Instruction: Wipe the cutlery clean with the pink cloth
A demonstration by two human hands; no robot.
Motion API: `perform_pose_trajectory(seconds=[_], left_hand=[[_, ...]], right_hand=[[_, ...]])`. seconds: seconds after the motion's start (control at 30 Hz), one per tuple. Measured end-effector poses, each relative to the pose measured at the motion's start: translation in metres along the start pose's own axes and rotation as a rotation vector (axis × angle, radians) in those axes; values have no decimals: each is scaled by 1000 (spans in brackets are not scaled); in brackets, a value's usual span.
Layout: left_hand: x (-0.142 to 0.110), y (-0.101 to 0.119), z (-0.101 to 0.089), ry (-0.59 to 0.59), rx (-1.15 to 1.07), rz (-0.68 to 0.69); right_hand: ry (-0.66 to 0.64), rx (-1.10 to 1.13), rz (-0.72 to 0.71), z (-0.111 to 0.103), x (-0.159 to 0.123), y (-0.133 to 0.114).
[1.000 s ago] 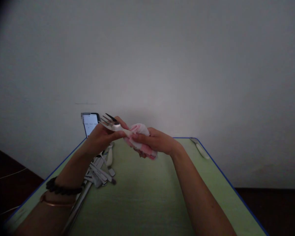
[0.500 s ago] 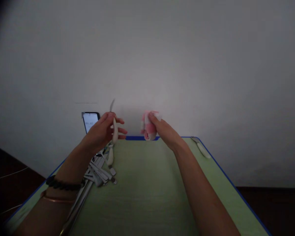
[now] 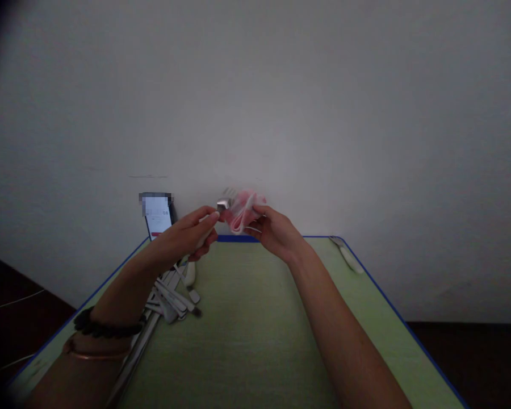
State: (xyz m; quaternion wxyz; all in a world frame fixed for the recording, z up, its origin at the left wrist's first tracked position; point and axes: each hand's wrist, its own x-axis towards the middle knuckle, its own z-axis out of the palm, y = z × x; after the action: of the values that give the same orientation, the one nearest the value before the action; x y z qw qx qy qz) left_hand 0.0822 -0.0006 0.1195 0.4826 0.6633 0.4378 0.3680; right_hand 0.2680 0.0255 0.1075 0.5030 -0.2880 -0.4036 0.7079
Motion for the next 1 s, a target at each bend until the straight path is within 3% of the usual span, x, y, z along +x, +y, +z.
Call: perform_pose_trajectory(seconds=[0.17, 0.27, 0.47, 0.7, 0.87, 1.0], left_hand=[[4, 0, -3, 123, 45, 44], [5, 0, -2, 103, 138, 101], [1, 1, -1, -8, 51, 85], [3, -5, 0, -60, 165, 104], [4, -6, 3, -1, 298, 186], [6, -5, 0, 36, 426, 233]], right_hand=[[59, 54, 6, -1, 3, 0], [96, 97, 4, -2, 4, 0], [42, 172, 5, -1, 2, -3], [-120, -51, -143, 13, -3, 5], [-150, -122, -140, 11, -2, 9], [-66, -62, -121, 7, 0, 7]])
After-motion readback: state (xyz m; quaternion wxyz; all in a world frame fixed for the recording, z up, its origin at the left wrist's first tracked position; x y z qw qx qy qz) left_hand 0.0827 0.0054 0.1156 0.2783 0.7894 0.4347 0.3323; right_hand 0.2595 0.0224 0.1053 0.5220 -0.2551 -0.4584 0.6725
